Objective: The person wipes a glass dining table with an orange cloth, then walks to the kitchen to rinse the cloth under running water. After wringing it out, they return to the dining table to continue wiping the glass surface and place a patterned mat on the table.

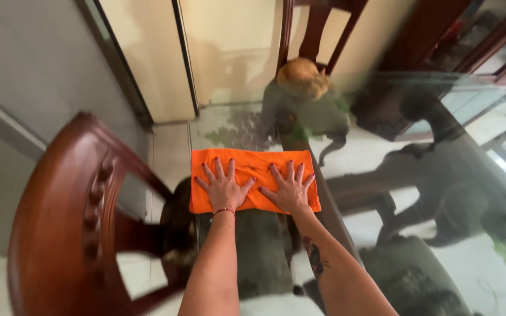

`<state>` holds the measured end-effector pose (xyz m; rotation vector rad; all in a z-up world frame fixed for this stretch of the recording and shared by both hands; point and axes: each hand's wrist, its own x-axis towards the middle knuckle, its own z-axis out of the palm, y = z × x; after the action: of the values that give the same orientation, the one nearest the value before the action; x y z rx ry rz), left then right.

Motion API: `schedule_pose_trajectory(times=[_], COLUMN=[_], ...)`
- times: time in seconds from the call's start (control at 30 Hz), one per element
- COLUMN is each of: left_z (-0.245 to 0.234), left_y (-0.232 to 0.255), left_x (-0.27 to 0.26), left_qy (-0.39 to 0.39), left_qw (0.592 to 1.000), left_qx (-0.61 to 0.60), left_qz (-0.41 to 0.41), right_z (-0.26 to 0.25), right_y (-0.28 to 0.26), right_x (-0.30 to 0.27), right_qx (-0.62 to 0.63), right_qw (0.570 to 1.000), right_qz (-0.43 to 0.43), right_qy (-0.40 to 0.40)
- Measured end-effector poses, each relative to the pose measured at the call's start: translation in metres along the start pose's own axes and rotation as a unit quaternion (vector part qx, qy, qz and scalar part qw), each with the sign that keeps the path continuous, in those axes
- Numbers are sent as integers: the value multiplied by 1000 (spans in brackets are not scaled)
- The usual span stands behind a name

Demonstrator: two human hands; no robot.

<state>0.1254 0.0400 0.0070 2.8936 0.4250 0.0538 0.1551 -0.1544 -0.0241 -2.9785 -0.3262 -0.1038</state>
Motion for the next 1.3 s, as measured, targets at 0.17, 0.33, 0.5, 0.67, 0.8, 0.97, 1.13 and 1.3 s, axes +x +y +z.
schedule_pose_trajectory(times=[0.17,0.33,0.5,0.67,0.8,0.97,1.13,1.3], left_z=[8,2,19,44,32,30,64,87], left_y=[3,15,26,38,66,123,190,258], left_x=[77,135,203,275,295,308,319,294], left_qy=[-4,23,55,66,70,80,75,66], left_qw=[1000,1000,998,997,997,996,996,995], left_qx=[9,-5,-26,-18,-22,-25,-31,-22], left_qz=[-10,-1,-6,23,-1,-21,31,77], right_z=[7,15,26,31,34,18,4,-12], right_y=[1,12,23,40,63,111,186,254], right_x=[83,142,203,269,313,352,357,319], right_qx=[-10,-9,-13,4,9,0,-2,8], right_qw=[1000,1000,998,996,994,998,1000,999], right_qz=[-14,-28,-63,-74,-100,-61,-14,49], right_qy=[-18,-2,25,46,52,22,20,-4])
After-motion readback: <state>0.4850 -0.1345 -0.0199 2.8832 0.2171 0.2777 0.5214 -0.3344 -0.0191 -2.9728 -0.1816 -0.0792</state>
